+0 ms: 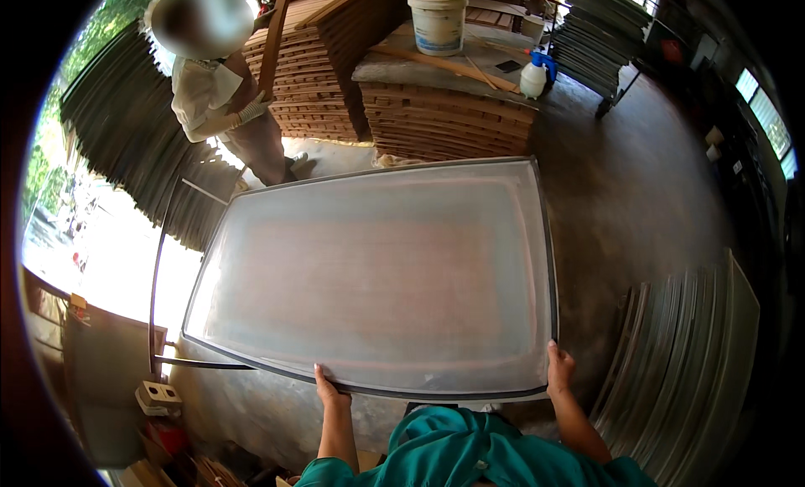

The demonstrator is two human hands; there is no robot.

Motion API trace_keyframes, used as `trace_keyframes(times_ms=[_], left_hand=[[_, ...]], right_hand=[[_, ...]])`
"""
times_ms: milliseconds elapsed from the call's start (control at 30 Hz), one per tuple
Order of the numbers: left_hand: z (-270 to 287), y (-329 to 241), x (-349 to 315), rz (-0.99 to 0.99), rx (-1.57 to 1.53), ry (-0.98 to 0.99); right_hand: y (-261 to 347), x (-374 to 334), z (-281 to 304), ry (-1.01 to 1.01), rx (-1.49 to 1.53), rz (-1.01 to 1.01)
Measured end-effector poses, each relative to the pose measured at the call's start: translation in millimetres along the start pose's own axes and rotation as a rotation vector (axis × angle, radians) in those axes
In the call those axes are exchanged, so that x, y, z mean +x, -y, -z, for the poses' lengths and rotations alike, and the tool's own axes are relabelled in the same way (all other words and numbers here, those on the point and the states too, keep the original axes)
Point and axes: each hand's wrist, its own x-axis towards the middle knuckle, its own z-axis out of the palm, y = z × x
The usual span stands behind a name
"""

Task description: The person places rectangular cardboard strips onto a large translucent frame held by a coworker. The person then lifts the frame and stacks it onto a pile of similar frames. This process is repeated multiple times with different frames.

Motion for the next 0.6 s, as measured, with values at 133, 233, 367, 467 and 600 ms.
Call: trace_keyframes(times_ms=[133,233,367,467,600], left_hand=[[7.3,18.1,-55.6,-0.041,0.098,0.058],[4.3,40.0,-96.9,0.030,0.169,0.188],[-0.3,75.1,-143.8,0.104,0.242,0.412],[-29.5,100.8,-199.7,0.161,0.362,0.611],[-66.1,154.9,-259.9,0.214,0.575,0.840]], right_hand=[[19.0,-36.1,49.3,-0.019,0.169,-0.148],[-42.4,-39.2,111.9,-0.144,0.179,-0.011],[-118.3,-61.5,199.4,-0.200,0.199,-0.023],[-154.7,-103.5,251.8,-0.300,0.235,-0.218],[-217.3,-153.4,314.4,-0.394,0.362,-0.507]])
